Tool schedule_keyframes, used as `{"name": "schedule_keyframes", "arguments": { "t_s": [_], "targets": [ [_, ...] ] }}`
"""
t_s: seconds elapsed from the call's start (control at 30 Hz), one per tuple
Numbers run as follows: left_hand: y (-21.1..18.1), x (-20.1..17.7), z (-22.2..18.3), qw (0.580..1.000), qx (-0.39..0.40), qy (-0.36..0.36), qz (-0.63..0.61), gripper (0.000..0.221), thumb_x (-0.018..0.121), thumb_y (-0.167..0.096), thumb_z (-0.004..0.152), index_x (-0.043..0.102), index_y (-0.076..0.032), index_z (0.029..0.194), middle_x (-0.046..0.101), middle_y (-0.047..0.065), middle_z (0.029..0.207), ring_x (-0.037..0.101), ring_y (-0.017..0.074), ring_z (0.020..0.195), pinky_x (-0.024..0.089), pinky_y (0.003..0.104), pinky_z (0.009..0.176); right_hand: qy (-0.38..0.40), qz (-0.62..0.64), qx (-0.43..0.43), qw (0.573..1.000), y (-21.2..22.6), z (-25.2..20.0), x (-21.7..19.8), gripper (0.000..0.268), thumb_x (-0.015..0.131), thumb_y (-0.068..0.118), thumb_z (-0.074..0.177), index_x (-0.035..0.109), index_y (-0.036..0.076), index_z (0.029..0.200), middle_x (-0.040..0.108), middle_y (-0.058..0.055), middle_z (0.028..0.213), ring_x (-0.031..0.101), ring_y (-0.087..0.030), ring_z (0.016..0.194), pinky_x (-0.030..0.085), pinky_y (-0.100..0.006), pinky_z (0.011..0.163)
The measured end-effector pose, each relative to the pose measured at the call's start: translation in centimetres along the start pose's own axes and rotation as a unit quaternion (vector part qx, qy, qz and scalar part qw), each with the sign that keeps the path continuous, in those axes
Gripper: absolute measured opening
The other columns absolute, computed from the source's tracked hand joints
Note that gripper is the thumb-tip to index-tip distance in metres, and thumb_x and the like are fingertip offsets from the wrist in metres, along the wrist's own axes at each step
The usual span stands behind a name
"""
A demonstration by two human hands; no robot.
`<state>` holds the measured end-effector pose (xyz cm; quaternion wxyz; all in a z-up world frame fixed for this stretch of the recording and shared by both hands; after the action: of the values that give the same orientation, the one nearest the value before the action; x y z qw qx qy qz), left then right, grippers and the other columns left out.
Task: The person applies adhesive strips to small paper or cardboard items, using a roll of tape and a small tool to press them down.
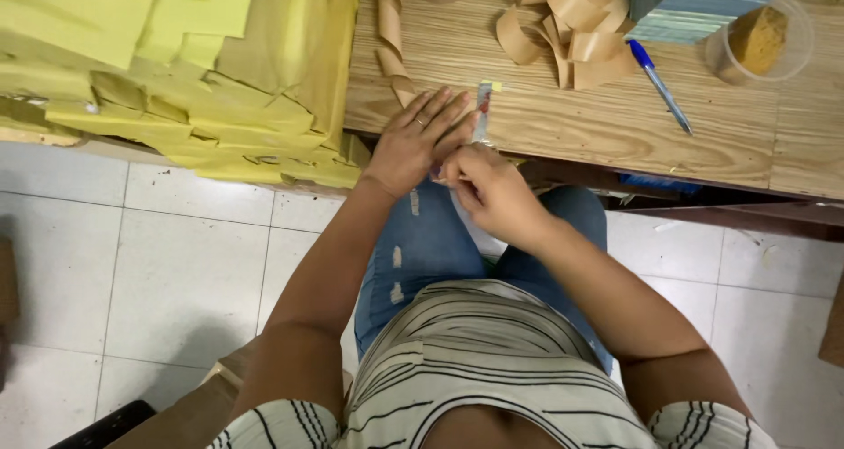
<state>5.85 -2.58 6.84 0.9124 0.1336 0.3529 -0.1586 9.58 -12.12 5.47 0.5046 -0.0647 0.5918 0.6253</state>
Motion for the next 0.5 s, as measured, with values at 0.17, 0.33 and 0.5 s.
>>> {"name": "schedule_keyframes", "arguments": {
  "t_s": [0.17, 0.33, 0.5],
  "targets": [
    [-0.2, -0.6, 0.0, 0.999, 0.002, -0.045, -0.007, 0.033, 0.072, -0.014, 0.098, 0.067, -0.005, 0.130, 0.066, 0.020, 0.132, 0.060, 0.0403, 0.129, 0.047, 0.052, 0.112, -0.153, 0.000, -0.019, 0.988, -8.9, 4.1, -10.1, 0.038, 0.070, -0.010, 0.088, 0.059, -0.001, 0.124, 0.063, -0.029, 0.107, 0.061, -0.054, 0.104, 0.049, -0.058, 0.089],
    [0.1, 0.7, -0.5, 0.999, 0.006, 0.026, -0.019, 0.066, 0.091, -0.018, 0.077, 0.065, -0.010, 0.137, 0.058, 0.019, 0.146, 0.057, 0.0432, 0.131, 0.049, 0.056, 0.108, -0.318, -0.159, 0.047, 0.934, -8.1, 4.2, -17.8, 0.047, 0.087, -0.008, 0.091, 0.062, 0.010, 0.126, 0.051, -0.022, 0.130, 0.045, -0.052, 0.128, 0.034, -0.063, 0.108],
    [-0.2, 0.9, -0.4, 0.999, -0.018, 0.033, -0.007, 0.072, 0.091, -0.020, 0.074, 0.062, -0.013, 0.140, 0.061, 0.017, 0.144, 0.059, 0.0392, 0.130, 0.049, 0.052, 0.109, -0.198, -0.139, 0.039, 0.969, -8.4, 0.3, -9.7, 0.031, 0.065, 0.007, 0.095, 0.065, -0.005, 0.123, 0.062, -0.036, 0.121, 0.052, -0.059, 0.124, 0.037, -0.067, 0.111]
  ]
}}
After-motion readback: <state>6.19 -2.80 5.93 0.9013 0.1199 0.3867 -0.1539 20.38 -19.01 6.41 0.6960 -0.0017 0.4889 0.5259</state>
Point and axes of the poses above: each hand's wrist, its own z-axis towards the middle knuckle, its own x-axis out of the palm, y = z × x, the point moved 9 cm from there along z, towards the middle knuckle
